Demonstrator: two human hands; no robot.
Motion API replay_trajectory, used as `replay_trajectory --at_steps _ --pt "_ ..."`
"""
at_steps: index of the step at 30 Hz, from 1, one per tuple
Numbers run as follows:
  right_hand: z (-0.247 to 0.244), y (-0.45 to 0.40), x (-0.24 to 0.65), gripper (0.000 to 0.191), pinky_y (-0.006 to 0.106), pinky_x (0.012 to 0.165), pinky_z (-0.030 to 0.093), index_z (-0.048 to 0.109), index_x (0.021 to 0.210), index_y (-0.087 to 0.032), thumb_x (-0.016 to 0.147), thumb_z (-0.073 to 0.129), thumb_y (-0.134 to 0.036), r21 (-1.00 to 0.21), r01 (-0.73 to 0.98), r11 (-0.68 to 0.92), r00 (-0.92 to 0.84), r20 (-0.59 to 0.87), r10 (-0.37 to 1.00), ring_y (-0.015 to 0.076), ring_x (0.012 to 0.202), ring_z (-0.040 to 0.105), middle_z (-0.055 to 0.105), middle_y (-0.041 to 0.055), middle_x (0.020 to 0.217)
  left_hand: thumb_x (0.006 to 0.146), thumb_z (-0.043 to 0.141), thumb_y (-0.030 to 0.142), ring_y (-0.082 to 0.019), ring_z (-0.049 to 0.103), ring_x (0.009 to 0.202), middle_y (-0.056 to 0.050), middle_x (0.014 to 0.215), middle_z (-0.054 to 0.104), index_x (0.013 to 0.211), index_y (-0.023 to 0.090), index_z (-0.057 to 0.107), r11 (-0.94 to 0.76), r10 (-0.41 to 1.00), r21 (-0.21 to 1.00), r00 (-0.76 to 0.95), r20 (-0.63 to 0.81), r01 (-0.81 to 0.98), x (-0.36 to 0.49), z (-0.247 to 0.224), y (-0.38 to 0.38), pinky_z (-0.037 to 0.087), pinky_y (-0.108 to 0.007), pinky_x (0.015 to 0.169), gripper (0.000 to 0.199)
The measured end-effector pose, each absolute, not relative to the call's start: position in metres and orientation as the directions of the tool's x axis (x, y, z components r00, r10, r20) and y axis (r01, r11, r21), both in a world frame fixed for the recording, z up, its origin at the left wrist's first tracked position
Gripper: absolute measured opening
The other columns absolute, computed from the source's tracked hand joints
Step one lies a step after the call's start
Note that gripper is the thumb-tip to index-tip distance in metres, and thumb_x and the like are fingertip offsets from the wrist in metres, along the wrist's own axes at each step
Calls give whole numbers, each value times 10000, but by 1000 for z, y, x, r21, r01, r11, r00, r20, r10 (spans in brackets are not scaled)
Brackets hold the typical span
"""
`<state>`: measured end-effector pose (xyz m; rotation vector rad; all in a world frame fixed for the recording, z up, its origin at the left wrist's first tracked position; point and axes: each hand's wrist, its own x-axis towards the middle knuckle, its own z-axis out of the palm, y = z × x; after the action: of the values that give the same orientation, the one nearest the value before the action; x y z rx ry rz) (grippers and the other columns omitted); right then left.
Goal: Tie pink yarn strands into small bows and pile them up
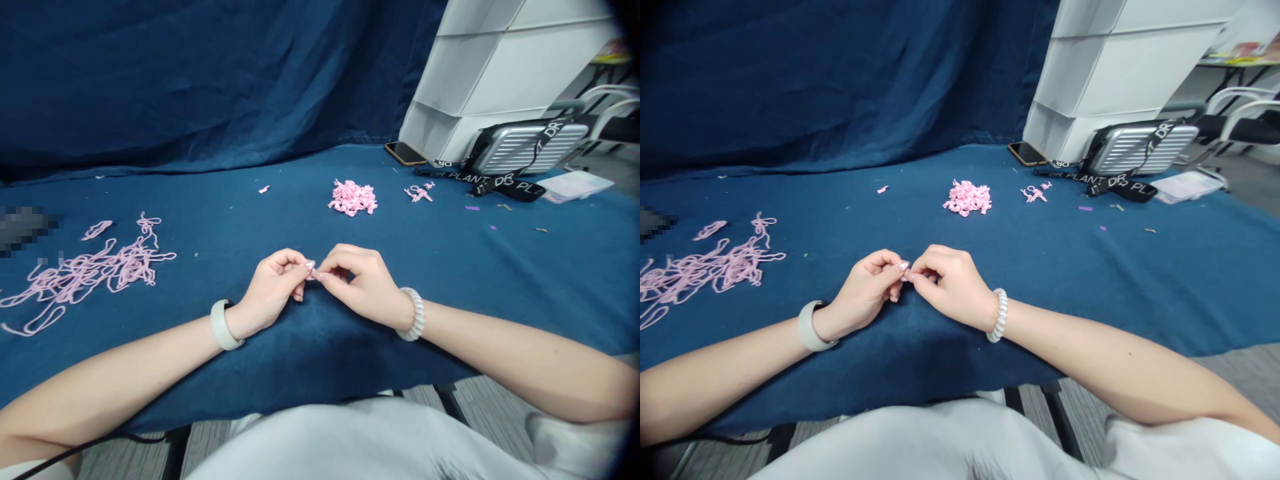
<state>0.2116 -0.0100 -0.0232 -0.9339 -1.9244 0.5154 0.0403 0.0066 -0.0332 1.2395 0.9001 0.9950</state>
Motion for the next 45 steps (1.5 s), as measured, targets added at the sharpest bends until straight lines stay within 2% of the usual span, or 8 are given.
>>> replay_trajectory --at_steps 5,8,11,20,25,34,41,45 --pt "-21 -4 213 141 219 541 414 574 725 -153 828 550 -246 -875 358 325 -243 249 938 86 575 510 577 2 680 779 665 285 -40 454 414 42 596 586 729 151 556 41 941 993 339 -1 -110 41 -33 6 390 -154 390 179" --pt "-20 -1 212 156 222 531 425 535 751 -156 848 514 -278 -945 288 154 -305 62 950 85 549 504 551 -13 645 783 663 289 -37 442 408 48 584 568 733 155 551 35 938 994 345 4 -107 40 -34 6 385 -154 390 182" --pt "-19 0 211 157 209 541 438 502 751 -157 853 506 -276 -980 195 45 -341 -25 940 75 558 509 537 -20 648 788 659 282 -33 433 401 49 582 564 735 155 551 26 932 993 362 17 -114 39 -34 5 381 -156 390 175" --pt "-19 2 209 203 185 553 433 515 727 -141 804 590 -313 -991 43 -127 -411 -134 902 53 546 500 538 -32 610 793 653 289 -28 419 389 46 562 558 731 158 556 -12 928 993 369 53 -114 37 -33 5 331 -153 377 175" --pt "-19 1 208 225 187 548 426 528 724 -137 776 631 -330 -983 -9 -182 -433 -160 887 50 533 496 547 -35 594 784 658 300 -32 385 374 59 524 527 732 167 549 14 934 995 355 23 -102 38 -31 4 300 -161 370 179" --pt "-20 -1 208 215 195 555 422 534 716 -135 757 652 -311 -983 -43 -180 -405 -148 902 53 531 503 552 -37 580 788 652 313 -30 392 365 61 526 531 732 167 536 53 933 991 359 -4 -125 39 -30 4 302 -156 369 195" --pt "-20 -7 202 279 196 526 377 520 673 -136 698 685 -358 -958 -178 -226 -352 -152 923 57 530 486 536 -32 579 795 646 273 -32 454 393 40 607 603 753 155 536 64 932 985 363 -1 -160 40 -30 4 358 -151 399 167" --pt "-15 -12 201 263 195 515 368 520 663 -138 736 649 -354 -975 -140 -173 -320 -121 940 56 522 465 531 -28 587 798 642 274 -40 470 406 34 609 617 762 157 535 60 930 986 368 2 -157 40 -32 4 377 -155 416 163"
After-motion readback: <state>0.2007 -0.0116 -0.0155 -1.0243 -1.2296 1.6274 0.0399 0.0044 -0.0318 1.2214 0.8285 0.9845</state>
